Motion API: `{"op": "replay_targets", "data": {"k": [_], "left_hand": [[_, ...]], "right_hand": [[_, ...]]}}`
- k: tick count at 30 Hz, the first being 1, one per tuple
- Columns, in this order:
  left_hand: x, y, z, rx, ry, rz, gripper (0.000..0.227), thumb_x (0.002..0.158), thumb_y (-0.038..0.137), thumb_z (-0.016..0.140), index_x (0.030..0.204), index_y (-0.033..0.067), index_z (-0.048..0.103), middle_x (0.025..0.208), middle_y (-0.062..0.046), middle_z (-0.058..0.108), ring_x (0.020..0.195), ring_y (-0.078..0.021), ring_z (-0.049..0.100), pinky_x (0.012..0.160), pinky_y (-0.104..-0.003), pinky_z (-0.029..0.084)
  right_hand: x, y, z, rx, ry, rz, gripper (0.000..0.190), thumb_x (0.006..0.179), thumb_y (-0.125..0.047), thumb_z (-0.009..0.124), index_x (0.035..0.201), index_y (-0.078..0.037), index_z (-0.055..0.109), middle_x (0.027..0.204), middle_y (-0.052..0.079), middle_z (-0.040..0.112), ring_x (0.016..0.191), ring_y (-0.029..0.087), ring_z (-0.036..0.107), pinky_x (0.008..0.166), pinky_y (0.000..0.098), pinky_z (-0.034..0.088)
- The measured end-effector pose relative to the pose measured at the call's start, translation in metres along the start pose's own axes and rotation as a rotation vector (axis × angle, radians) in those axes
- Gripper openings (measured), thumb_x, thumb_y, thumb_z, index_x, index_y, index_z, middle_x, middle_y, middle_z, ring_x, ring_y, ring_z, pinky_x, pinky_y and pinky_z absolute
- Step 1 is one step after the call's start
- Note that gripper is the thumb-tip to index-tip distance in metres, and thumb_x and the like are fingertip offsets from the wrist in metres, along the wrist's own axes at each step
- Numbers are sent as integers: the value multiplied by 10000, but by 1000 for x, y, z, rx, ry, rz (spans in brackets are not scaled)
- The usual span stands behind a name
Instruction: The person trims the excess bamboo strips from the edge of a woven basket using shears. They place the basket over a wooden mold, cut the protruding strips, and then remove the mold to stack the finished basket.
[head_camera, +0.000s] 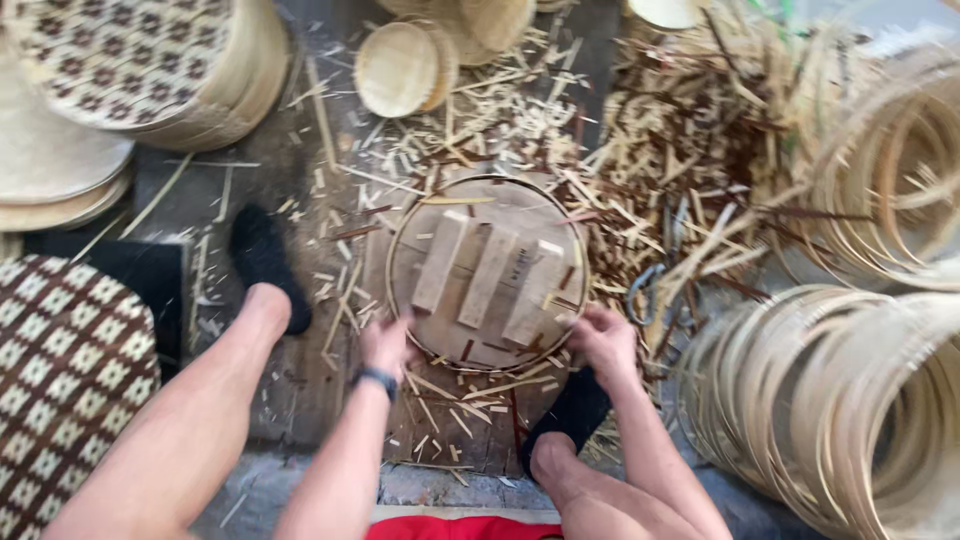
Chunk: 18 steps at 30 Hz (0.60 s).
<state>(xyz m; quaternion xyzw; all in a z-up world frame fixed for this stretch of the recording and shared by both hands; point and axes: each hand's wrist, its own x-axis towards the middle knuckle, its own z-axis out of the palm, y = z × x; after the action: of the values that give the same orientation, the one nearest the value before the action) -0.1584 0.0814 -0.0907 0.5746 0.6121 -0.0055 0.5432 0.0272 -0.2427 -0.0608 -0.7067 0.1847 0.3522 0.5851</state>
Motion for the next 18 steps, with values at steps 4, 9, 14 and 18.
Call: {"op": "replay_targets", "data": {"k": [4, 9, 14, 18], "left_hand": [[-44, -53, 25, -490, -175, -382, 295, 840, 148, 789, 1051, 53, 607, 993, -73, 708, 890, -242, 702, 783, -424, 632], [-38, -77, 31, -537, -178, -315, 246, 887, 124, 768, 1029, -25, 634, 965, -117, 699, 840, -263, 699, 764, -433, 633], [-38, -66, 35, -513, -154, -347, 259, 865, 118, 788, 1021, -6, 622, 981, -129, 696, 863, -276, 695, 755, -434, 625], [-50, -23, 29, -410, -165, -470, 353, 845, 240, 826, 1070, 72, 613, 1007, -85, 632, 889, -262, 605, 734, -410, 551]], "right_hand": [[-5, 27, 11, 108, -3, 55, 300, 871, -89, 757, 1083, 96, 652, 899, 135, 742, 737, 212, 738, 636, 329, 641], [10, 39, 16, 87, 44, 55, 233, 886, -46, 742, 998, 106, 604, 832, 163, 705, 679, 252, 728, 539, 364, 627], [0, 28, 17, -29, 58, 53, 267, 882, -82, 748, 1040, 98, 630, 822, 137, 712, 679, 226, 713, 552, 356, 598], [-28, -26, 22, -425, 216, -296, 414, 858, -161, 788, 1172, 56, 626, 993, 153, 686, 803, 216, 684, 685, 337, 582]]}}
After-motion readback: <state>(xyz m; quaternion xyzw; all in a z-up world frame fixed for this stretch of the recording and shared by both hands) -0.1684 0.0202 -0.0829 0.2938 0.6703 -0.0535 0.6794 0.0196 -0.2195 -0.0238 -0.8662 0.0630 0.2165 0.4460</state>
